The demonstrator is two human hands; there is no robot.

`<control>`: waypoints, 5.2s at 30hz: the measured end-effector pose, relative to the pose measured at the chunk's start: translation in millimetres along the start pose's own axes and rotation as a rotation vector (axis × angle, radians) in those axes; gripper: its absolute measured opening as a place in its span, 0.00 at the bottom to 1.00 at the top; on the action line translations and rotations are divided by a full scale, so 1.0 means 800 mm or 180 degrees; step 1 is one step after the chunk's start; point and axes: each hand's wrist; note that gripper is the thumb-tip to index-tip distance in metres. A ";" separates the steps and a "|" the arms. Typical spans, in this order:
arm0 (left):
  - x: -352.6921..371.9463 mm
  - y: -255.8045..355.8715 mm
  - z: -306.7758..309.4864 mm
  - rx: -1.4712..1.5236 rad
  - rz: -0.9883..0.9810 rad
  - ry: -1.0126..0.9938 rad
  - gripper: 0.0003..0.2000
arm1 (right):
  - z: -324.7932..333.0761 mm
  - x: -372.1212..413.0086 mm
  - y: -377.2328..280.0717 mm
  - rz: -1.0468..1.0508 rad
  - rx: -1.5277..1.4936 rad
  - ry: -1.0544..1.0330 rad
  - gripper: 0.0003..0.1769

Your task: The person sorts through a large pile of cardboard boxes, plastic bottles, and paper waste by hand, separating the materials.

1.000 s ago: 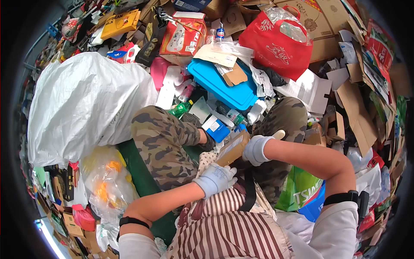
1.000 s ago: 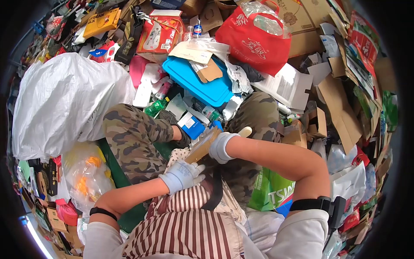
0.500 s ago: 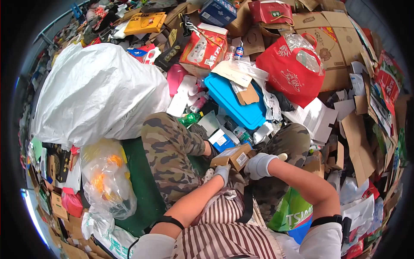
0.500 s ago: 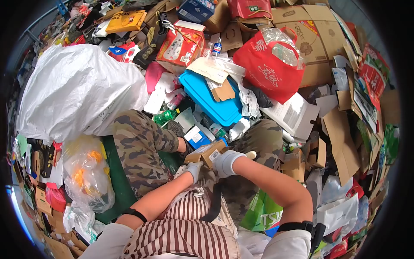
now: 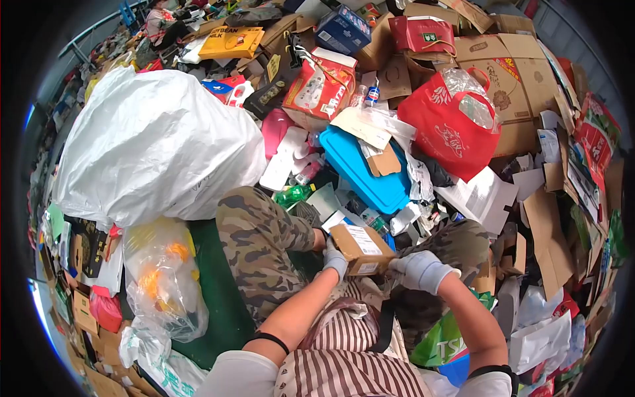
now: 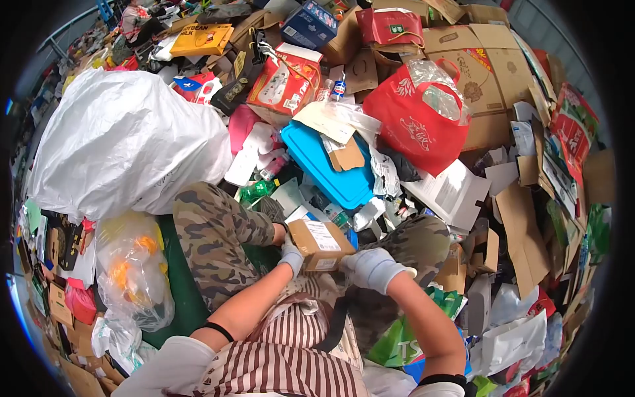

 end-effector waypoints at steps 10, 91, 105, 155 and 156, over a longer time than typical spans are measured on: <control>0.184 0.155 0.079 -0.2263 -0.5366 0.0013 0.30 | 0.006 -0.023 -0.001 -0.0809 -0.3004 0.1597 0.16; 0.228 0.382 0.217 0.2824 -0.1168 -0.1514 0.26 | 0.105 -0.133 -0.198 0.3018 0.0202 0.1407 0.26; 0.216 0.324 0.302 0.0696 -0.2235 -0.0161 0.18 | 0.112 -0.079 -0.232 0.3038 -0.1599 0.0966 0.25; 0.110 0.322 -0.064 -0.0904 -0.0384 -0.1504 0.17 | -0.185 0.261 0.508 -0.5175 -0.0007 0.2186 0.27; 0.109 0.319 -0.063 -0.0907 -0.0315 -0.1582 0.17 | -0.198 0.279 0.526 -0.5121 -0.0257 0.1663 0.19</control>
Point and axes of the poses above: each hand's wrist, its own x-axis away from the middle knuckle, its own z-axis out of the back of the hand, y = z × x, and after that the axes turned 8 degrees about y, right-handed
